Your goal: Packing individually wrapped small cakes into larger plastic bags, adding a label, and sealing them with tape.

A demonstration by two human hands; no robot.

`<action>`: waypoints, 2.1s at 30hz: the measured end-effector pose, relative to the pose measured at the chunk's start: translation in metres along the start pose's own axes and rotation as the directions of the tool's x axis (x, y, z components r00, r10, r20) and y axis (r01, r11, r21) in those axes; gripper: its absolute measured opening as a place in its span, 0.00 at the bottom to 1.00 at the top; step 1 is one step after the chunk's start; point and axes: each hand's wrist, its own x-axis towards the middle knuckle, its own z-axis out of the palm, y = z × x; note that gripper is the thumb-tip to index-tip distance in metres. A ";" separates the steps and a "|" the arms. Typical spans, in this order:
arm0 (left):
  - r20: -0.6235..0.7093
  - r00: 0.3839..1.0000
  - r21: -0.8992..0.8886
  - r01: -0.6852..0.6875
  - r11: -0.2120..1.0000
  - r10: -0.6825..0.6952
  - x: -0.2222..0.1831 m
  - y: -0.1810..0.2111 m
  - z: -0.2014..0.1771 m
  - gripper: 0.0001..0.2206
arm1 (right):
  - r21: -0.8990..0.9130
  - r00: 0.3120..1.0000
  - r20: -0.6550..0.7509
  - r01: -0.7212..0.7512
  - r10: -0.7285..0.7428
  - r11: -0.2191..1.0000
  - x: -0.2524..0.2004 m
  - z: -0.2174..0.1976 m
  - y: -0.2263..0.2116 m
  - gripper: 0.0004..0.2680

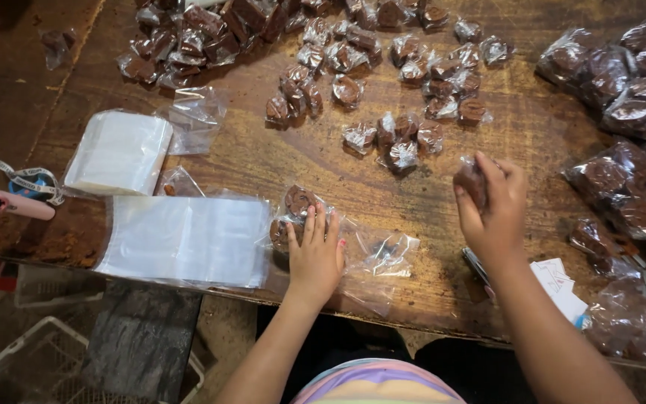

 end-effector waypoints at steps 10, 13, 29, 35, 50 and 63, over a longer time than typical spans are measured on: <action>0.241 0.872 -0.372 -0.323 0.870 0.426 -0.022 0.084 -0.039 0.20 | -0.411 0.614 0.643 -0.228 0.457 0.883 -0.016 0.035 -0.028 0.21; 0.095 0.913 -0.217 -0.370 0.903 0.397 -0.024 0.080 -0.024 0.17 | -0.444 0.499 0.665 -0.334 0.556 0.831 -0.004 0.025 -0.039 0.23; -0.064 0.962 -0.426 -0.268 0.864 0.267 -0.020 0.044 -0.024 0.32 | 0.268 0.098 0.929 -0.845 0.358 -0.464 -0.079 0.075 -0.057 0.15; -0.023 0.964 -0.583 -0.227 0.780 0.263 -0.016 0.046 -0.040 0.33 | 0.103 0.298 0.877 -0.883 0.377 0.459 -0.104 0.098 -0.054 0.08; -0.059 0.971 -0.460 -0.232 0.857 0.231 -0.013 0.043 -0.019 0.33 | 0.312 0.108 0.865 -0.880 0.490 -0.357 -0.048 0.062 -0.100 0.11; 0.197 0.948 -0.658 -0.061 0.750 0.250 0.010 0.061 -0.061 0.37 | 0.347 0.705 0.298 -0.708 0.644 0.615 -0.088 0.104 -0.081 0.08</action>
